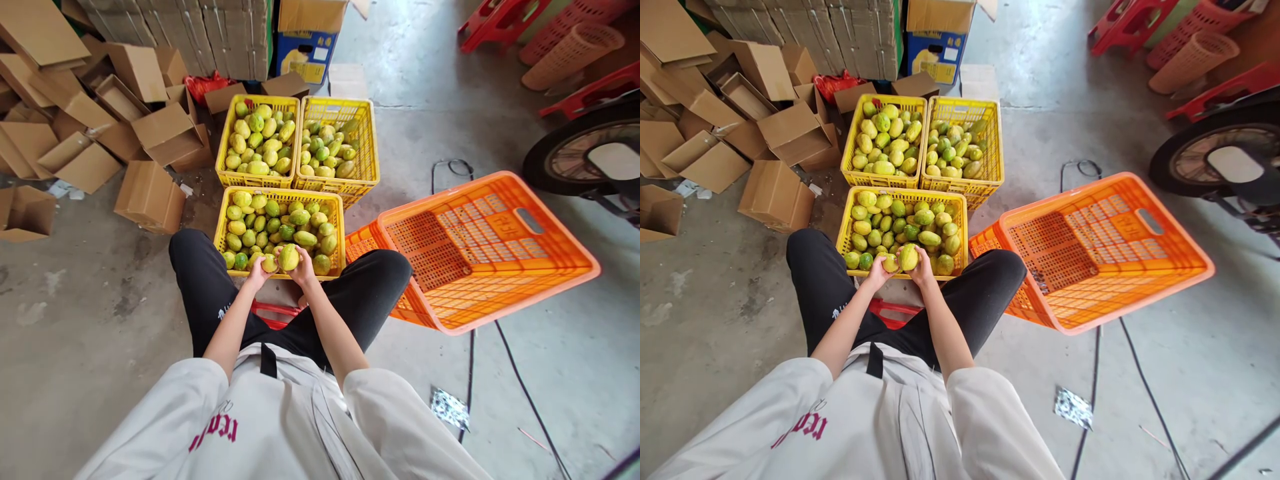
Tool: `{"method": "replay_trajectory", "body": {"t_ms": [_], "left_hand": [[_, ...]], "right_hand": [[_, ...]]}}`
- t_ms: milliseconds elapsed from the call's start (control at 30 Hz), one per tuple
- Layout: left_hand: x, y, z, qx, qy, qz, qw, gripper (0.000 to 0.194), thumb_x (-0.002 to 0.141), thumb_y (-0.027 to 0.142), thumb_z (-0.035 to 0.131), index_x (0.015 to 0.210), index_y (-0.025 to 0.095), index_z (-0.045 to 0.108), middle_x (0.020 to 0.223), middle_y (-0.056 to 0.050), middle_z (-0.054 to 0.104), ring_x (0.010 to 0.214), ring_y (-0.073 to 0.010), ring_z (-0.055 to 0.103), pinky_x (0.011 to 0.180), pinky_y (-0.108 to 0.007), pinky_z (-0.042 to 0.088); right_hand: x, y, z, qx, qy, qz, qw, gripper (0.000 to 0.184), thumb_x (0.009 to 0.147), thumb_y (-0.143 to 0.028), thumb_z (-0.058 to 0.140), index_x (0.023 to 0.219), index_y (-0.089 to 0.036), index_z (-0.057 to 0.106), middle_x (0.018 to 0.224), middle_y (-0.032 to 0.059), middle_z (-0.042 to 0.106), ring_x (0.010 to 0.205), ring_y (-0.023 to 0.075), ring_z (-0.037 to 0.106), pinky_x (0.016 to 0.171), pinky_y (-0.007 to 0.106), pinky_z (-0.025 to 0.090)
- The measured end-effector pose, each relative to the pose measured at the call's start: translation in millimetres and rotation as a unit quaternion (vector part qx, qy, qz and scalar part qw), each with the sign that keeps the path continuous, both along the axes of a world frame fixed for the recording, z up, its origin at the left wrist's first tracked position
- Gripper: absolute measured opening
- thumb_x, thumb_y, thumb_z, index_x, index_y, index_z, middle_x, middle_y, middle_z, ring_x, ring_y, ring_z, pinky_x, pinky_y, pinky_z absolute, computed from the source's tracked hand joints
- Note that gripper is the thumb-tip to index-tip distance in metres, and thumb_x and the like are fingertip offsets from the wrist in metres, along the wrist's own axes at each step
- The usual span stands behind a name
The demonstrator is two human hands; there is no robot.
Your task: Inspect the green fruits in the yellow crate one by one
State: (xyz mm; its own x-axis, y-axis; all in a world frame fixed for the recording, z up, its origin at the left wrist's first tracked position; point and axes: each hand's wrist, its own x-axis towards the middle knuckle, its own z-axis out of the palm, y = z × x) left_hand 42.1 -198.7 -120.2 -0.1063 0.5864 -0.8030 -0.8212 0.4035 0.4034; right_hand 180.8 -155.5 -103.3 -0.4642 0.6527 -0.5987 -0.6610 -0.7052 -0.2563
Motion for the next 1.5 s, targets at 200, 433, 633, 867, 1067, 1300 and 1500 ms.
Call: {"method": "replay_trajectory", "body": {"t_ms": [200, 433, 633, 867, 1067, 1300, 1500], "left_hand": [[0, -4, -1.5, 0.024, 0.050, -0.046, 0.997, 0.026, 0.078, 0.025, 0.080, 0.093, 0.018, 0.062, 0.083, -0.004, 0.071, 0.079, -0.0194, 0.072, 0.066, -0.026, 0.057], [-1, -4, -0.4, 0.013, 0.049, -0.030, 0.998, 0.034, 0.072, 0.024, 0.084, 0.092, 0.019, 0.056, 0.077, -0.002, 0.068, 0.075, -0.0210, 0.074, 0.057, -0.023, 0.052], [-2, -6, 2.0, 0.037, 0.040, -0.066, 0.996, 0.030, 0.074, 0.020, 0.075, 0.103, 0.017, 0.065, 0.090, -0.007, 0.075, 0.082, -0.0222, 0.075, 0.056, -0.023, 0.053], [-2, -5, 0.3, 0.016, 0.049, -0.073, 0.996, 0.027, 0.078, 0.034, 0.079, 0.090, 0.016, 0.063, 0.072, -0.004, 0.070, 0.061, -0.0173, 0.070, 0.046, -0.020, 0.046], [-5, -1, 5.8, 0.021, -0.013, -0.009, 1.000, 0.024, 0.090, 0.042, 0.059, 0.092, 0.018, 0.061, 0.077, -0.007, 0.071, 0.082, -0.0242, 0.075, 0.066, -0.031, 0.061], [1, -2, 2.5, 0.012, -0.015, -0.021, 1.000, 0.019, 0.077, 0.022, 0.072, 0.093, 0.018, 0.061, 0.090, -0.009, 0.072, 0.097, -0.0277, 0.073, 0.083, -0.040, 0.063], [1, -4, 1.5, 0.048, 0.019, 0.005, 0.999, 0.029, 0.074, 0.017, 0.083, 0.087, 0.020, 0.057, 0.088, -0.001, 0.067, 0.084, -0.0170, 0.070, 0.082, -0.033, 0.063]], "right_hand": [[8, 4, 6.0, 0.018, 0.007, -0.041, 0.999, 0.020, 0.082, -0.032, 0.059, 0.098, -0.022, 0.065, 0.090, 0.0065, 0.077, 0.103, 0.0293, 0.075, 0.085, 0.046, 0.065], [3, 4, -1.3, 0.009, -0.030, -0.027, 0.999, 0.017, 0.086, -0.034, 0.057, 0.097, -0.023, 0.064, 0.087, 0.0041, 0.077, 0.102, 0.0255, 0.075, 0.080, 0.038, 0.066], [2, 4, -6.6, -0.046, -0.073, -0.064, 0.994, 0.010, 0.091, -0.034, 0.059, 0.093, -0.026, 0.063, 0.078, -0.0011, 0.074, 0.095, 0.0217, 0.075, 0.080, 0.036, 0.066], [4, 2, -9.7, -0.017, -0.031, -0.057, 0.998, 0.011, 0.084, -0.030, 0.068, 0.092, -0.025, 0.062, 0.082, 0.0007, 0.075, 0.092, 0.0240, 0.077, 0.082, 0.041, 0.067], [5, 1, -2.5, 0.008, 0.007, -0.025, 1.000, 0.023, 0.082, -0.038, 0.066, 0.097, -0.021, 0.066, 0.091, 0.0075, 0.077, 0.103, 0.0299, 0.076, 0.085, 0.046, 0.065], [5, 3, -0.3, -0.017, -0.003, -0.037, 0.999, 0.026, 0.085, -0.042, 0.061, 0.097, -0.020, 0.067, 0.086, 0.0083, 0.077, 0.099, 0.0297, 0.076, 0.083, 0.045, 0.066], [9, 8, -0.1, -0.019, 0.012, -0.108, 0.994, 0.032, 0.090, -0.049, 0.058, 0.103, -0.021, 0.067, 0.089, 0.0064, 0.077, 0.092, 0.0248, 0.076, 0.081, 0.040, 0.067]]}}
